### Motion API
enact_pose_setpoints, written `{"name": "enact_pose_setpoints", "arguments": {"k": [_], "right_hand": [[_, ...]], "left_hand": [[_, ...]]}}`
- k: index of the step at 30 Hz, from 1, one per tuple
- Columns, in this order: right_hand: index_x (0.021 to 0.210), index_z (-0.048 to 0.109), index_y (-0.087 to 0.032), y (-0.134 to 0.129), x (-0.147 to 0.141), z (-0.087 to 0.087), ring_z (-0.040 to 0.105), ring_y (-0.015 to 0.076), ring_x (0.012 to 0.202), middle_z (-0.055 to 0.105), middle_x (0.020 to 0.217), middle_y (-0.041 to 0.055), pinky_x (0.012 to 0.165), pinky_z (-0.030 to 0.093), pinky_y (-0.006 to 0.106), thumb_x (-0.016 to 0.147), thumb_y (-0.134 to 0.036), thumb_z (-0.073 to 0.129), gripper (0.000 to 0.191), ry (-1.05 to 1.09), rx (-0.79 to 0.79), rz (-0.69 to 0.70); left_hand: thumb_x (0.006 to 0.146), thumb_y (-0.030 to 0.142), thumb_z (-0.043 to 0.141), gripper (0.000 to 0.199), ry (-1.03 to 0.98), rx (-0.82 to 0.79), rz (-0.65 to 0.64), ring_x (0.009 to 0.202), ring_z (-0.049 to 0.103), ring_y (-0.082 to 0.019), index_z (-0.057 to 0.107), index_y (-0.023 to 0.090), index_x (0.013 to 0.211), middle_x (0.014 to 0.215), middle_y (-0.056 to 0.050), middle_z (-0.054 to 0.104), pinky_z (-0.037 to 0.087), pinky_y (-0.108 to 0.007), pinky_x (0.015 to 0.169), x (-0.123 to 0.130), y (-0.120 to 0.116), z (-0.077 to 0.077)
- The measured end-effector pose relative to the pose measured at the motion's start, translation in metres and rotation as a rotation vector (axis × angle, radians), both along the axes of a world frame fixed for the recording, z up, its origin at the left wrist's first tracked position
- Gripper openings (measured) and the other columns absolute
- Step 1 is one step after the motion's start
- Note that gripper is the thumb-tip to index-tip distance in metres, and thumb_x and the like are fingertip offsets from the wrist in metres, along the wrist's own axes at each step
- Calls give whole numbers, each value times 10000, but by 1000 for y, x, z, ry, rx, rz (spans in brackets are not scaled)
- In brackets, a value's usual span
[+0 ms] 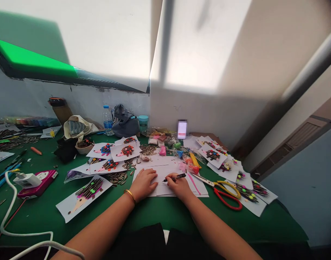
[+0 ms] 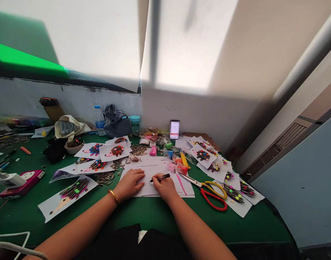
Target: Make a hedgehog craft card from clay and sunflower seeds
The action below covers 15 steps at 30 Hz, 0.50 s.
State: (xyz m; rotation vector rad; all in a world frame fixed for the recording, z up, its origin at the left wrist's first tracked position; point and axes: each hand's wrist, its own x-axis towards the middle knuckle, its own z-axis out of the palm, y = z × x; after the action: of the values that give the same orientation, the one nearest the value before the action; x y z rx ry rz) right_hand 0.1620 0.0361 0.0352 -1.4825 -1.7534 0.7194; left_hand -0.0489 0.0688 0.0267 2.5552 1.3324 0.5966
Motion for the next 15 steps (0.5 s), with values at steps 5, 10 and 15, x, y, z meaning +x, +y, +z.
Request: {"name": "enact_pose_setpoints", "arguments": {"k": [5,10,15], "right_hand": [[909,708,-228,1,0,-2,658,187,858,725,899,20,760,471,280,877,-351,479,262,-10,18,-4],[924,707,-226,1,0,-3,660,189,842,724,892,24,755,479,287,883,-350,477,265,-15,20,-11],[934,701,-228,1,0,-4,655,183,818,721,890,25,733,478,278,883,-353,478,261,-20,21,-10]], "left_hand": [[802,288,649,346,6,7,-3,1250,510,-268,658,247,1145,1299,-85,609,255,-518,1146,0,0,0],[793,285,651,347,3,7,-1,1244,515,-269,663,252,1138,1292,-82,613,258,-511,1148,1,-1,1],[801,290,643,348,-6,4,2,1245,515,-271,662,244,1145,1297,-85,610,260,-522,1146,0,-2,2]]}}
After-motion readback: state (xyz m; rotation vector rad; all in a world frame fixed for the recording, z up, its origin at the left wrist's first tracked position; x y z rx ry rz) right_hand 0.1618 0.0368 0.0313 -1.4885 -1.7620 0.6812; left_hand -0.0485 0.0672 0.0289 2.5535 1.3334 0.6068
